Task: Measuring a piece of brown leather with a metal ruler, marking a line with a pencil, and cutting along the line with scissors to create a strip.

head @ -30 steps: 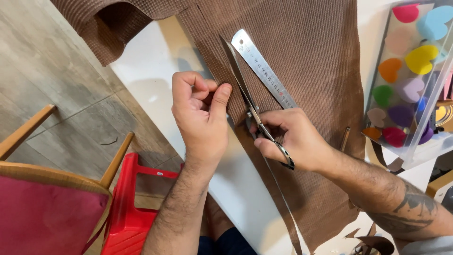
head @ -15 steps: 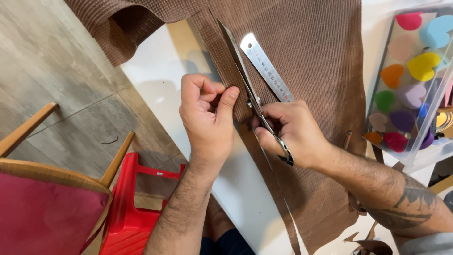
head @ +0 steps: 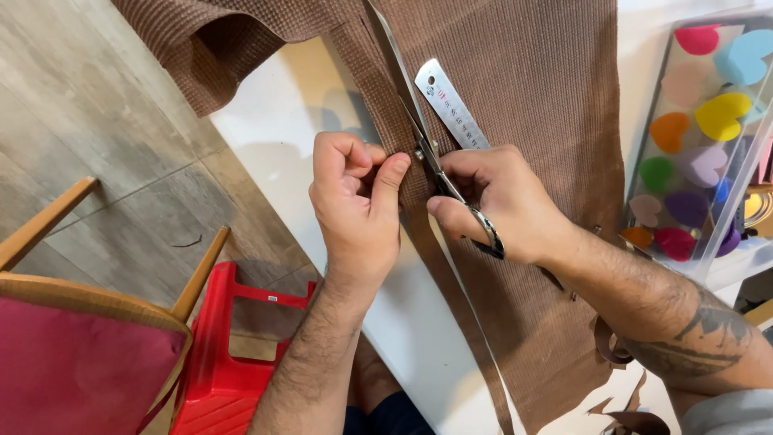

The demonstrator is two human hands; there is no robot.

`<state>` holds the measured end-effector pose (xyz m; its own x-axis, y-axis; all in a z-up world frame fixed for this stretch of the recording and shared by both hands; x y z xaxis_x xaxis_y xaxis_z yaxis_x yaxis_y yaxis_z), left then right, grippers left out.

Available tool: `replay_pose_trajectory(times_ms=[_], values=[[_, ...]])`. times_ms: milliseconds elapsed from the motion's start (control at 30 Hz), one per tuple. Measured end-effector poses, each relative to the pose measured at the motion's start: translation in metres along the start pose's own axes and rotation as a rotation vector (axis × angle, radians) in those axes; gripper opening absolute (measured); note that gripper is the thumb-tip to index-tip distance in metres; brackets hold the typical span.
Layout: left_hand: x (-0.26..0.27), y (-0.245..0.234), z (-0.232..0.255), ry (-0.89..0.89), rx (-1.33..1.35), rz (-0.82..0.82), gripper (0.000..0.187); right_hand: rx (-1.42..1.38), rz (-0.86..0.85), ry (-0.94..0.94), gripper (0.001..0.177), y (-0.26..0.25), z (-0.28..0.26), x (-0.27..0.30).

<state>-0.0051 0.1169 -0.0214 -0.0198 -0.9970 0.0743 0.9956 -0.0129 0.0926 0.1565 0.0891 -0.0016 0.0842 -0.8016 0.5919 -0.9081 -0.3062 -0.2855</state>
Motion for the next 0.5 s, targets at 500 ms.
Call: replay_pose_trajectory(times_ms=[500], values=[[0.001, -0.003, 0.001, -0.004, -0.03, 0.016, 0.034, 0.023, 0.032, 0.023, 0.01, 0.002, -0.034, -0.007]])
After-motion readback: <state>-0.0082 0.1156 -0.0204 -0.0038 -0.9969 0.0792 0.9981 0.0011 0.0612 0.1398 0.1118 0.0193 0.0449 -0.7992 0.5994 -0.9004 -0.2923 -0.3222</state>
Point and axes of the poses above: each hand's wrist, its own x-axis away from the middle knuckle, its own y-axis out of the palm, z = x × y, the point moved 9 cm from there along -x, towards the middle knuckle, and after that the axes turned 5 degrees about y, right-handed, at the moved point
